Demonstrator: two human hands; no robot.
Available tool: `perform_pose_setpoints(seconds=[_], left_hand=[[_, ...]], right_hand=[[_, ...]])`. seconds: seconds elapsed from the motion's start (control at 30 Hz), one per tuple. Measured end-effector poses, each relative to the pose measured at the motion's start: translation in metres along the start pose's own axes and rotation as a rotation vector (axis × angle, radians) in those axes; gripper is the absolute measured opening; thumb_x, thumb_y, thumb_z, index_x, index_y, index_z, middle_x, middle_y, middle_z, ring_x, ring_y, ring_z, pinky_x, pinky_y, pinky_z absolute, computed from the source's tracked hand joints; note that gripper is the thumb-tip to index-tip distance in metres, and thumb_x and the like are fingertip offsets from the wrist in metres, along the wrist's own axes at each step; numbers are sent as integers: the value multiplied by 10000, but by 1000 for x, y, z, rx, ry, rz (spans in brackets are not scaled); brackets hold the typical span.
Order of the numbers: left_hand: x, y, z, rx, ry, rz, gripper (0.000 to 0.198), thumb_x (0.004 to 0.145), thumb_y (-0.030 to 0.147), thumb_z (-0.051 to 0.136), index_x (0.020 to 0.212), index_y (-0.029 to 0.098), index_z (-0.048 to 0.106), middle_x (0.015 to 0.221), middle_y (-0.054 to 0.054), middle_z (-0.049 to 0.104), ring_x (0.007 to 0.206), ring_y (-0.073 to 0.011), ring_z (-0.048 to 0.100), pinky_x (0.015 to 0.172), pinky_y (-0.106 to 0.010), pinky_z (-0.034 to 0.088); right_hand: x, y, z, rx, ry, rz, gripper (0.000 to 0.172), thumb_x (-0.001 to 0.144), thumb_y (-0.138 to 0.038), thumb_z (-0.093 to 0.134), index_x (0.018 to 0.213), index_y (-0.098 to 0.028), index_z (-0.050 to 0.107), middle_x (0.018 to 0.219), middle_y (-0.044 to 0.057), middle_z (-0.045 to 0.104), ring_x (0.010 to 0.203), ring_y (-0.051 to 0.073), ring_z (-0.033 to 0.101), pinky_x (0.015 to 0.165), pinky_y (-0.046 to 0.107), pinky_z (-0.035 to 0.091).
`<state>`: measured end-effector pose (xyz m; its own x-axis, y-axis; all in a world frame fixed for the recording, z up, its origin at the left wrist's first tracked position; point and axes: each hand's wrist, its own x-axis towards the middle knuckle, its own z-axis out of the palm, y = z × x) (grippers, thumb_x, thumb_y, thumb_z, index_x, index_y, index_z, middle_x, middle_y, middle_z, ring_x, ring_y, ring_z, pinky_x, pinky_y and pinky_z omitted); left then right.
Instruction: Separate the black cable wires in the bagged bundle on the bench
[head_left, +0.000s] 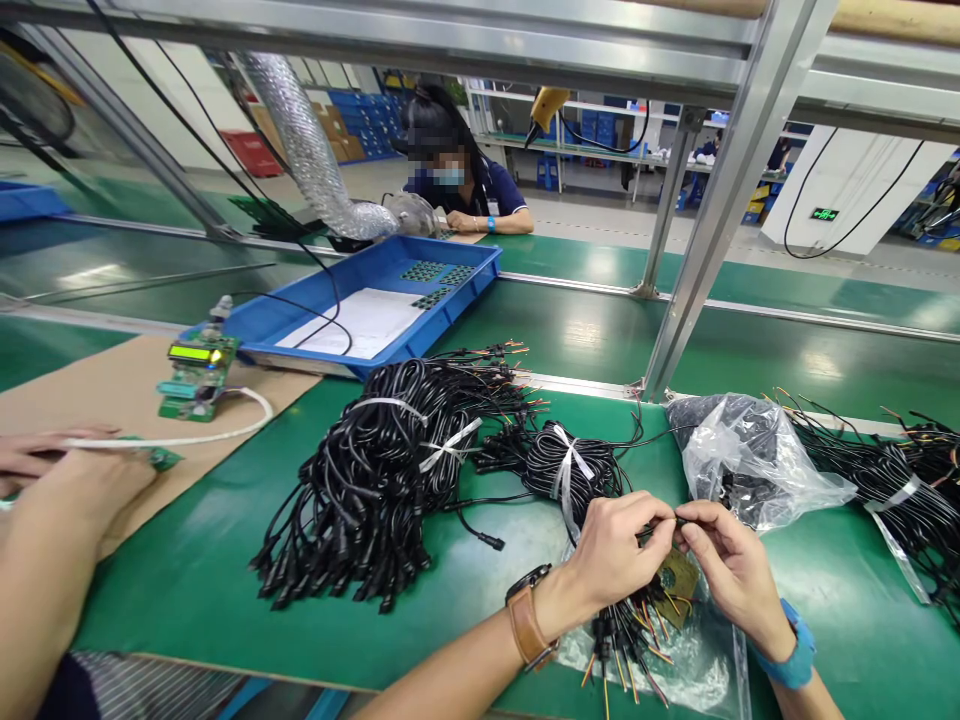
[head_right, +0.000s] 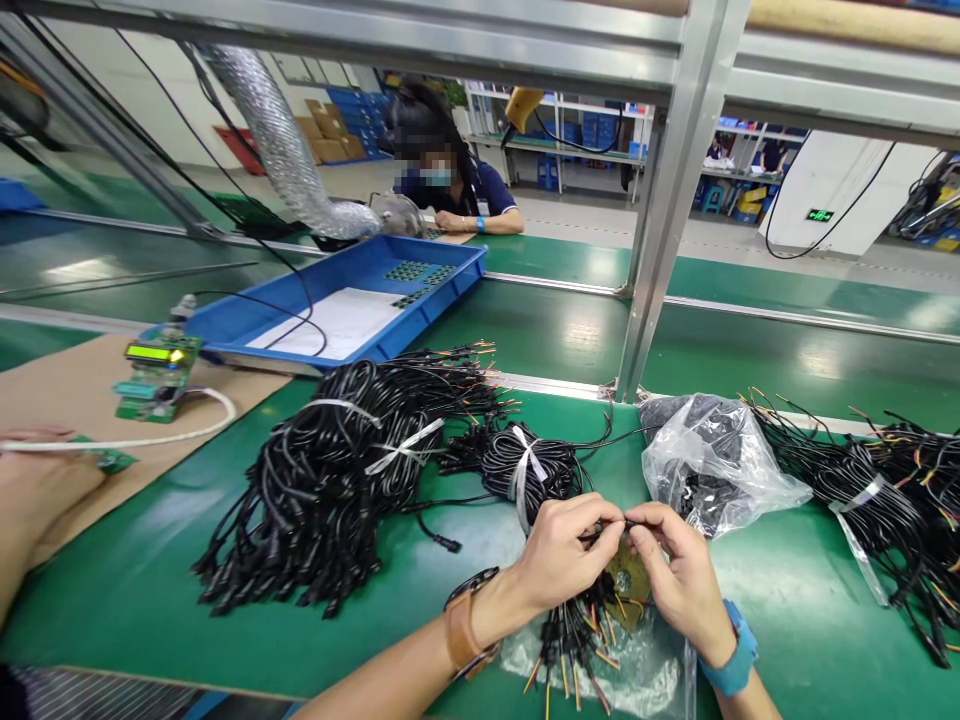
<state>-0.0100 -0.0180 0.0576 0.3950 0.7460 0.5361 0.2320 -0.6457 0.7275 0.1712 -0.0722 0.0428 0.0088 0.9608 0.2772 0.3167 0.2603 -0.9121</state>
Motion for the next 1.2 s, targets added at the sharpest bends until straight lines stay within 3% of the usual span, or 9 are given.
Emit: perform_pose_setpoints(seconds=[0.17,0.27,0.43,0.97,1.2], left_hand=[[0,-3,-2,9,-67,39,120,929,181,566,865,167,666,767,-21,693,661,-132,620,622,-238,433],[0,-3,-7,11,-149,55,68,884,187,594,921,158,644,807,-35,672,672,-148,600,616,-252,436],[1,-2,-16,-32,-209,81,162,826,119,536,970,150,604,860,-52,640,703,-159,580,645,-266,459],[-1,-16,-11,-81,-148,116,47,933,146,541,906,161,576,838,-59,635,764,-167,600,676,-269,471],[-6,-22,-2,-13,-104,120,156,990,182,520,860,162,606,775,-46,650,705,-159,621,662,-269,497]], right_hand=[[4,-1,-5,-128,-20,-106,177,997,-278,591,1086,-222,734,988,92,724,879,207,698,788,308,587],[4,0,-7,-162,3,-86,198,996,-299,592,1101,-219,741,991,95,738,864,207,710,765,302,595],[3,1,-7,-154,-17,-38,203,990,-324,602,1093,-217,740,972,84,750,769,184,715,680,268,595],[10,-9,-11,-105,-58,-165,134,968,-237,635,1037,-241,749,963,67,736,896,190,695,787,276,572],[4,-2,-1,-109,-65,-37,171,975,-316,629,1088,-213,706,979,82,741,850,194,721,757,269,599]])
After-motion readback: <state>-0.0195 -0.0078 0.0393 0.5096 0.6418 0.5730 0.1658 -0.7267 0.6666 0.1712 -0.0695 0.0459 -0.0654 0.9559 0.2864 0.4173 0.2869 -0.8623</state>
